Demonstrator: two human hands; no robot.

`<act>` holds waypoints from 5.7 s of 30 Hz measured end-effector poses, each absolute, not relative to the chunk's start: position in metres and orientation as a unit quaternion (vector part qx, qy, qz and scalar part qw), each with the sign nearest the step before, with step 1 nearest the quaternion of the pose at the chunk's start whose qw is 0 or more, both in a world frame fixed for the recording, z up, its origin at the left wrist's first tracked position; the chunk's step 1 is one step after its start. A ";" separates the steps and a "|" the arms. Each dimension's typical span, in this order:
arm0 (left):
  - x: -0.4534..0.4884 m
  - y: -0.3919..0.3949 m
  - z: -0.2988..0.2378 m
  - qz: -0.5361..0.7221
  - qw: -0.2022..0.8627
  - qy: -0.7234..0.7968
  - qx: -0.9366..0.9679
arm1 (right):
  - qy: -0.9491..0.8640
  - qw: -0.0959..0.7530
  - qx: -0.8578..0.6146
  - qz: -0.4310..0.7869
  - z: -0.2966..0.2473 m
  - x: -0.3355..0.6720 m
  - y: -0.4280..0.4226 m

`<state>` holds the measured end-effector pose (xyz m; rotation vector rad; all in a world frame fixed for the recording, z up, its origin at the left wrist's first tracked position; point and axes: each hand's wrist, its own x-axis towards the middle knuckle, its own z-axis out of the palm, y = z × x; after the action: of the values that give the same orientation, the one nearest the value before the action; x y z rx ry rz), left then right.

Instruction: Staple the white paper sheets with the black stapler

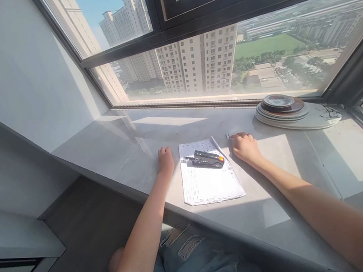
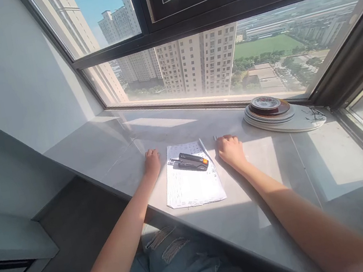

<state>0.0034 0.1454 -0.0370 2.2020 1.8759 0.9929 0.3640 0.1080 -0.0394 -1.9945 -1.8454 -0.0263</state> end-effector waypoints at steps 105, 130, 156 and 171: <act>0.013 0.097 -0.033 0.255 0.049 0.642 0.721 | -0.785 0.290 -0.527 0.148 -0.006 0.305 0.044; 0.018 0.090 -0.024 0.226 0.030 0.669 0.707 | -0.821 0.111 -0.559 0.038 -0.056 0.363 0.148; -0.064 0.086 -0.026 0.187 0.013 0.772 0.608 | -0.891 0.097 -0.419 0.143 -0.033 0.183 0.191; -0.060 0.083 -0.023 0.181 0.004 0.775 0.605 | -0.853 0.168 -0.486 0.095 -0.043 0.277 0.156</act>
<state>-0.0604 0.0834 -0.0232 1.8967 2.4281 0.5675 0.2773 0.1563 -0.0433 -1.3820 -2.4251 0.2705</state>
